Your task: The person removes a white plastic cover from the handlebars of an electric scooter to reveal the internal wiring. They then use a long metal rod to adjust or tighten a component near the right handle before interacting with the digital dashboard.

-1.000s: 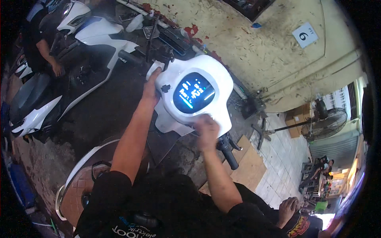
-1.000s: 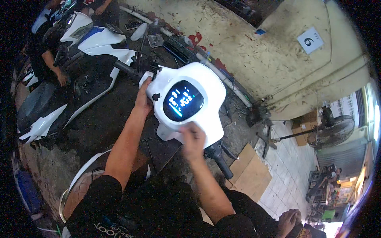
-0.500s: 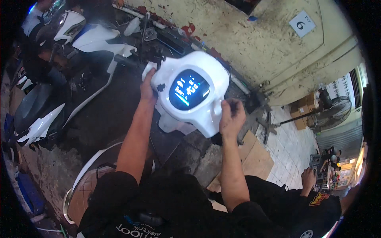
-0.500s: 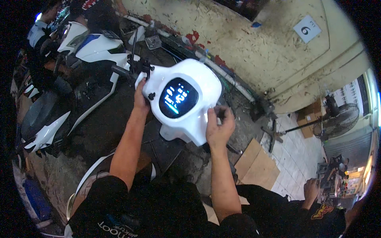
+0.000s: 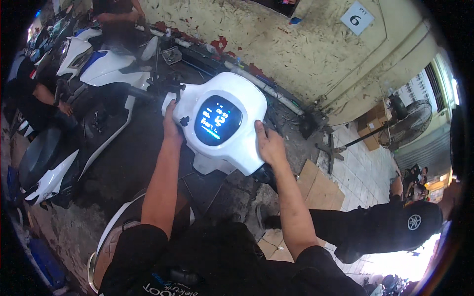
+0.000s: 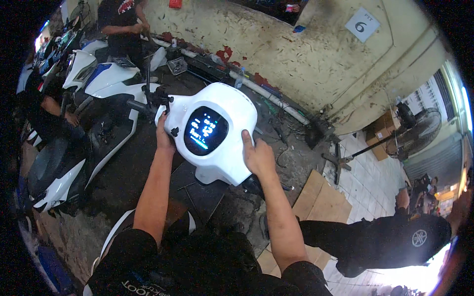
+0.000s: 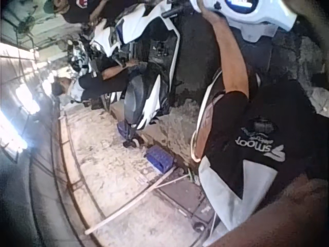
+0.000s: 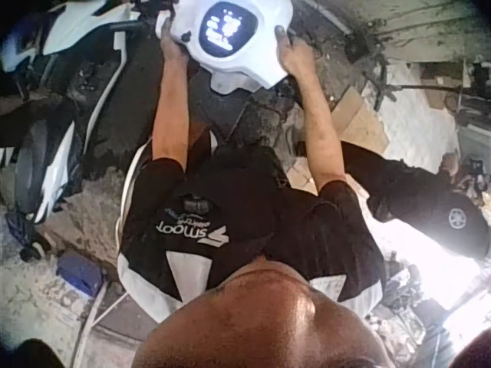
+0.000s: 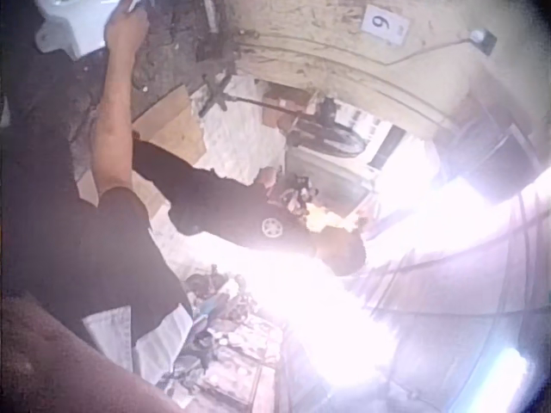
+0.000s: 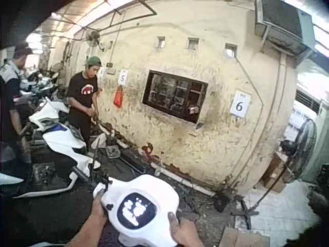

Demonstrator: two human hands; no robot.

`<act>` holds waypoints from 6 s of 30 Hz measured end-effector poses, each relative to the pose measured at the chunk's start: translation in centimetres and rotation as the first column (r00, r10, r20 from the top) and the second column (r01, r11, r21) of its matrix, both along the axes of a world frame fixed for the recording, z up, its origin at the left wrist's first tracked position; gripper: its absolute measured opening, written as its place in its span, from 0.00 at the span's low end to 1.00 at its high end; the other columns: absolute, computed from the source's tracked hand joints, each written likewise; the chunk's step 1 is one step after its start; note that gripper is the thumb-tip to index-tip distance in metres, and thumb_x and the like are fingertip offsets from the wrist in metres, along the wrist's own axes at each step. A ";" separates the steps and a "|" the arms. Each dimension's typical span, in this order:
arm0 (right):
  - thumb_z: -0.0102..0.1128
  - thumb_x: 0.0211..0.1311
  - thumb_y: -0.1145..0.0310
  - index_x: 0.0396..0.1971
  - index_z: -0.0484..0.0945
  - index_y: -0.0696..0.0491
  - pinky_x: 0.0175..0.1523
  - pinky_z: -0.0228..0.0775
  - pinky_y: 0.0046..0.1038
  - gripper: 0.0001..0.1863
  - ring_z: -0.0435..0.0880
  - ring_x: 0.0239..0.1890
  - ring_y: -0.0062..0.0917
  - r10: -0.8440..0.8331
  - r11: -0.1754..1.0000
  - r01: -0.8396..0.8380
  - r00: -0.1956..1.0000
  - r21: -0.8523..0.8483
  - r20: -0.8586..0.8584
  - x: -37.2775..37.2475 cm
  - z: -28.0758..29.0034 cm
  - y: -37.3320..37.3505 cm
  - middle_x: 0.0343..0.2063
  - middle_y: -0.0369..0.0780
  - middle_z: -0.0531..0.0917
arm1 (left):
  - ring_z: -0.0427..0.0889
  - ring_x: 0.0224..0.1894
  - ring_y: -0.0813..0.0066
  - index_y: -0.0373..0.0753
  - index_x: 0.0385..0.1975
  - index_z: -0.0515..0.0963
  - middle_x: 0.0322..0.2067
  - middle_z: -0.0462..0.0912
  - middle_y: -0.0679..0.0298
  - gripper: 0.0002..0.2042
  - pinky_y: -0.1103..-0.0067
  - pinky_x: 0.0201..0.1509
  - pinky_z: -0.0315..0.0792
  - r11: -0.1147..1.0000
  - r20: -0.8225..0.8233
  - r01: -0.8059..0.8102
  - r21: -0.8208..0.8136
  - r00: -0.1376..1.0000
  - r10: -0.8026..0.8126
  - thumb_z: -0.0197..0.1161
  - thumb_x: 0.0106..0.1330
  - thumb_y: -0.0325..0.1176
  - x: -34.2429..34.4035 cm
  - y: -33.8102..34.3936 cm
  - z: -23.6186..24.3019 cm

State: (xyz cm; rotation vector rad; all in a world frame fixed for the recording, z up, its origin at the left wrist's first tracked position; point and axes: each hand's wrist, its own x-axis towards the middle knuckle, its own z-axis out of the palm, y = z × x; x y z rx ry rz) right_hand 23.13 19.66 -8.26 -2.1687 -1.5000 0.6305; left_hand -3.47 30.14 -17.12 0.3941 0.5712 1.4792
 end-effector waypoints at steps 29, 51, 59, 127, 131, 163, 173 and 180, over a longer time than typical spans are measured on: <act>0.62 0.47 0.65 0.35 0.83 0.59 0.50 0.76 0.38 0.16 0.83 0.42 0.46 0.696 0.629 -0.751 0.658 0.198 0.287 -11.2 6.6 18.5 0.36 0.53 0.84 | 0.82 0.42 0.69 0.40 0.50 0.75 0.43 0.80 0.63 0.19 0.73 0.43 0.78 0.981 -0.023 -0.196 0.003 0.980 0.196 0.62 0.60 0.41 0.4 2.0 -4.1; 0.35 0.72 0.52 0.58 0.74 0.53 0.65 0.61 0.47 0.27 0.69 0.65 0.40 0.815 0.578 -0.660 0.502 -0.480 0.291 -16.1 3.1 23.2 0.62 0.45 0.72 | 0.83 0.42 0.67 0.39 0.51 0.74 0.42 0.81 0.61 0.20 0.71 0.45 0.77 0.966 -0.085 -0.248 0.074 0.963 0.254 0.58 0.62 0.42 0.5 1.0 -2.5; 0.51 0.55 0.70 0.59 0.71 0.57 0.59 0.71 0.40 0.27 0.79 0.54 0.44 0.683 0.714 -0.691 0.651 -0.115 0.331 -15.1 4.5 21.1 0.51 0.55 0.79 | 0.81 0.48 0.59 0.40 0.55 0.72 0.48 0.80 0.56 0.25 0.65 0.54 0.74 0.970 -0.160 -0.205 0.128 0.961 0.224 0.56 0.62 0.49 -0.3 1.6 -4.2; 0.53 0.53 0.77 0.60 0.59 0.69 0.71 0.60 0.37 0.32 0.70 0.61 0.46 0.488 -0.351 0.903 -0.049 -0.247 -0.871 18.1 -26.0 -54.0 0.60 0.54 0.68 | 0.67 0.60 0.66 0.35 0.60 0.72 0.60 0.70 0.56 0.35 0.75 0.66 0.56 0.764 -0.955 0.574 -0.294 -0.139 -0.263 0.49 0.67 0.62 8.8 8.7 7.7; 0.49 0.50 0.84 0.64 0.51 0.70 0.74 0.54 0.36 0.37 0.60 0.68 0.49 0.467 -0.469 0.883 0.229 -0.020 -0.854 17.2 -25.6 -57.8 0.66 0.57 0.58 | 0.66 0.61 0.65 0.36 0.60 0.72 0.61 0.69 0.56 0.35 0.75 0.67 0.55 0.749 -0.955 0.593 -0.296 -0.166 -0.246 0.48 0.67 0.62 11.7 8.1 8.4; 0.66 0.59 0.55 0.51 0.78 0.57 0.48 0.75 0.31 0.25 0.83 0.42 0.29 0.030 0.986 -0.124 0.784 -0.109 -0.621 26.6 -19.6 -12.4 0.43 0.44 0.84 | 0.57 0.70 0.61 0.40 0.61 0.71 0.68 0.61 0.55 0.37 0.71 0.74 0.47 0.787 -0.908 0.458 -0.415 -0.156 -0.388 0.44 0.67 0.66 9.4 10.4 12.4; 0.70 0.56 0.61 0.55 0.70 0.65 0.50 0.76 0.33 0.32 0.82 0.46 0.34 -0.055 0.801 -0.422 0.654 -0.425 -0.754 35.1 -22.4 -2.8 0.46 0.49 0.81 | 0.70 0.61 0.56 0.34 0.62 0.69 0.61 0.70 0.47 0.46 0.68 0.65 0.60 0.858 -0.825 0.011 -0.513 -0.281 -0.490 0.47 0.58 0.74 11.8 9.3 15.0; 0.70 0.57 0.60 0.65 0.56 0.65 0.52 0.74 0.30 0.43 0.79 0.51 0.33 0.403 0.682 -0.702 0.128 0.204 -0.906 19.7 -7.4 13.5 0.49 0.53 0.78 | 0.77 0.55 0.58 0.33 0.60 0.70 0.59 0.73 0.49 0.48 0.68 0.59 0.69 0.913 -0.895 -0.117 -0.391 -0.181 -0.407 0.57 0.53 0.73 10.4 10.2 13.1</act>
